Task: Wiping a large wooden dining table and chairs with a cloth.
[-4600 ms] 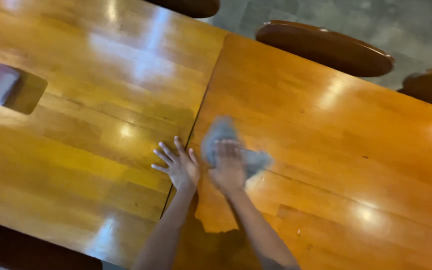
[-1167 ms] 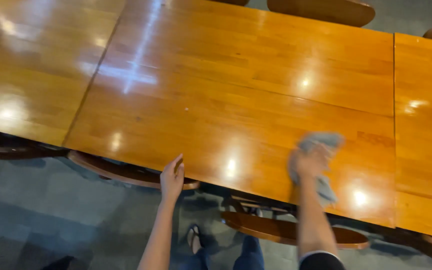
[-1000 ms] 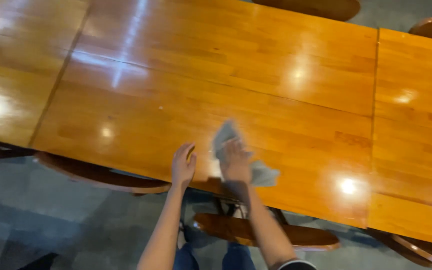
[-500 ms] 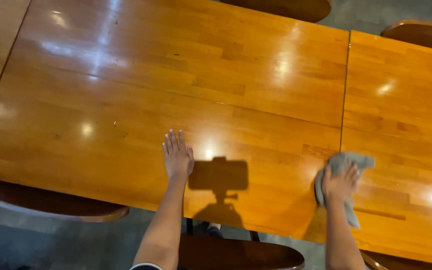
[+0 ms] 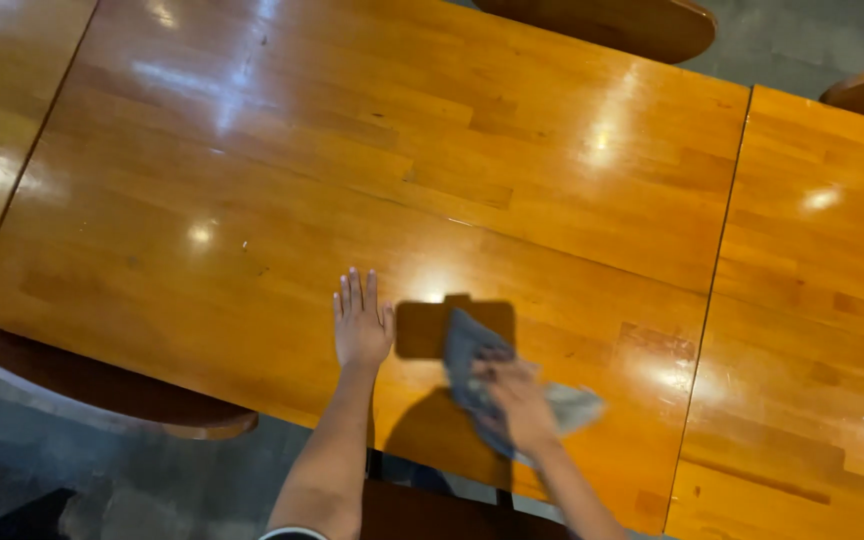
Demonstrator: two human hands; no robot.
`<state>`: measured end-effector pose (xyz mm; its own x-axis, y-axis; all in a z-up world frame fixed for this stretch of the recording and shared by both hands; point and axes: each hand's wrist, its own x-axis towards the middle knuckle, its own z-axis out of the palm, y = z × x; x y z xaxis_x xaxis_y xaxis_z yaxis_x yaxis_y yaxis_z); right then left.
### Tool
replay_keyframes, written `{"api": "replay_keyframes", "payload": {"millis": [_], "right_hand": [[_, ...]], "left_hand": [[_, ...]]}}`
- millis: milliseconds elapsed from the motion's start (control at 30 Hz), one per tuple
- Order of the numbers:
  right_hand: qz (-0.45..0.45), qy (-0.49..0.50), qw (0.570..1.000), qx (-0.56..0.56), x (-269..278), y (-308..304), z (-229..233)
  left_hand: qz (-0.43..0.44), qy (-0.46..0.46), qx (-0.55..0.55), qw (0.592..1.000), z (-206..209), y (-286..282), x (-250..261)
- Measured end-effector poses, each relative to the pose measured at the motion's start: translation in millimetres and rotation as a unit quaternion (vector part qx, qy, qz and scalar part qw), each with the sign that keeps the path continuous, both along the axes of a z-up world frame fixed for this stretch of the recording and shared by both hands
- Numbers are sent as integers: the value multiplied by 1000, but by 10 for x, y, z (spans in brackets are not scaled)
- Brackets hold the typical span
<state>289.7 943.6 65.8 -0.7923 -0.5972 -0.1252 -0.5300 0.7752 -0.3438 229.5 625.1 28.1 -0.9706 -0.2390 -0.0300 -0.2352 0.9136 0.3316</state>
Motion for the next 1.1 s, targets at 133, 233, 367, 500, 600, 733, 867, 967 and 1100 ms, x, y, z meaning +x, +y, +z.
{"api": "replay_keyframes", "payload": {"millis": [133, 233, 367, 500, 600, 733, 867, 967, 1100], "right_hand": [[-158, 77, 984, -31, -489, 1506, -99], [-367, 126, 920, 63, -1259, 2315, -402], [-502, 116, 853, 87, -2603, 1894, -559], [-416, 84, 903, 66, -3476, 178, -427], [-270, 60, 956, 93, -3338, -1097, -181], [-93, 82, 983, 135, -2252, -1625, 39], [65, 70, 995, 16, -1306, -845, -174], [14, 136, 990, -28, -1418, 107, -268], [-335, 140, 929, 71, -2375, 1159, -368]], "left_hand": [[14, -16, 5, 1000, 93, 26, -10], [11, -10, 2, 1000, 142, 0, -35], [16, -10, -3, 1000, 132, 23, -18], [15, 41, 11, 999, 132, -1, 18], [23, 20, 35, 999, 137, 3, -19], [14, 40, 33, 999, 108, 34, 20], [16, 58, 40, 997, 88, 21, -18], [29, 55, 35, 997, 130, 1, -21], [15, 56, 55, 997, 164, -22, 18]]}}
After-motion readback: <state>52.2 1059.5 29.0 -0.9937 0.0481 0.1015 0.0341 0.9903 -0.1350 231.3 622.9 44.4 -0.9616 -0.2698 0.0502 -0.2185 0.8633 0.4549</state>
